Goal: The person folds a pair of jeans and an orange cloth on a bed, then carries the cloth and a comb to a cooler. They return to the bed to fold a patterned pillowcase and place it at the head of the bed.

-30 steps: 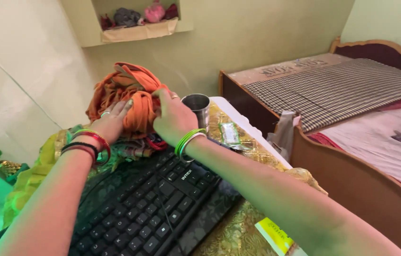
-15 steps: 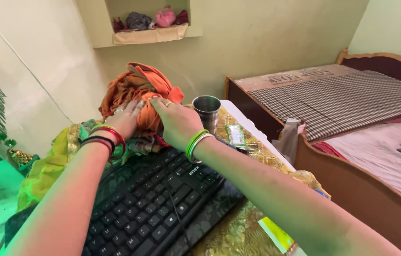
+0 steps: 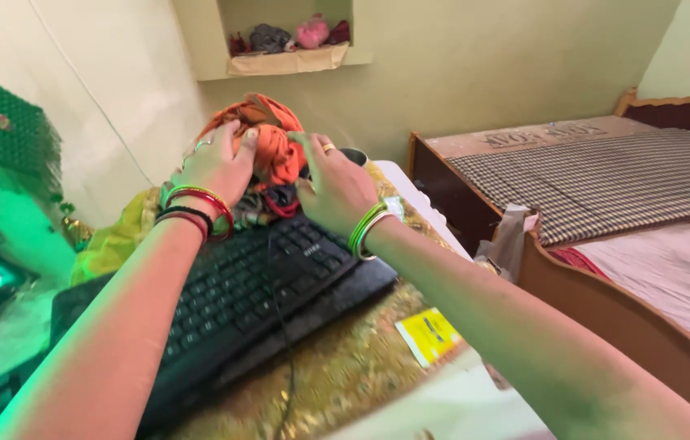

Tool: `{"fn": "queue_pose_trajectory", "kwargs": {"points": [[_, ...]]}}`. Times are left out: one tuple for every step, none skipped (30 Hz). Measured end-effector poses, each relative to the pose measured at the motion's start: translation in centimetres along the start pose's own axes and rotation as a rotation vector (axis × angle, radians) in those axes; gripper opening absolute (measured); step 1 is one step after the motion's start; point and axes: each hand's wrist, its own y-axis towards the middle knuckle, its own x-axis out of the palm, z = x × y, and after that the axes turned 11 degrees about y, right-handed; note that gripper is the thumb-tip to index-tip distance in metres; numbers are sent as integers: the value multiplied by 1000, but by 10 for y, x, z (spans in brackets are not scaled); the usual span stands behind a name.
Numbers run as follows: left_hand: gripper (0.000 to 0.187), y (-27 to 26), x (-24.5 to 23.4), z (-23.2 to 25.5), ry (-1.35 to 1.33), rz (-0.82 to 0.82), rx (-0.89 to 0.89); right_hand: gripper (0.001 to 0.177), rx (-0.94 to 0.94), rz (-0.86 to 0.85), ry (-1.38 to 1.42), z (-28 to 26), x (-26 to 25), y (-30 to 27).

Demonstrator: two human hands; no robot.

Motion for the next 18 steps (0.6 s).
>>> {"fn": "queue_pose_trajectory", "kwargs": {"points": [[62, -8, -2, 5, 5, -1, -9, 63, -2, -5, 9, -4, -6, -6], [60, -17, -4, 10, 15, 52, 12, 58, 48, -11, 35, -9, -12, -13], [59, -27, -5, 16, 25, 104, 33, 53, 98, -19, 61, -13, -19, -20], [59, -37, -7, 23, 30, 103, 22, 53, 96, -26, 70, -10, -25, -29], [59, -48, -8, 31, 57, 122, 30, 54, 24, -1, 51, -7, -32, -37], [59, -59, -10, 38, 83, 142, 38, 55, -47, 24, 32, -4, -38, -46], [59, -72, -12, 48, 87, 142, 27, 55, -52, 17, 41, -4, -48, -56], [56, -86, -14, 58, 82, 118, 25, 55, -135, 28, 42, -3, -57, -66], [54, -100, -16, 69, 78, 92, 22, 55, -217, 37, 46, -3, -67, -77], [54, -116, -16, 80, 83, 90, 10, 55, -219, 30, 57, -8, -78, -89], [54, -132, -15, 91, 78, 82, -2, 56, -117, -5, 35, -13, -89, -100], [54, -147, -14, 101, 73, 74, -15, 58, -16, -42, 13, -18, -100, -111], [54, -162, -12, 110, 80, 68, -23, 58, -13, -48, 23, -18, -106, -124], [55, -177, -10, 118, 80, 44, -38, 56, 52, -76, 40, -17, -112, -137], [56, -191, -6, 128, 77, 15, -51, 54, 122, -105, 52, -16, -119, -150], [56, -206, -3, 136, 80, 4, -56, 54, 130, -112, 58, -16, -125, -163], [56, -218, 0, 145, 69, 3, -46, 55, 78, -96, 76, -16, -132, -175], [55, -230, 2, 154, 58, 1, -36, 55, 25, -80, 94, -16, -140, -186]]}}
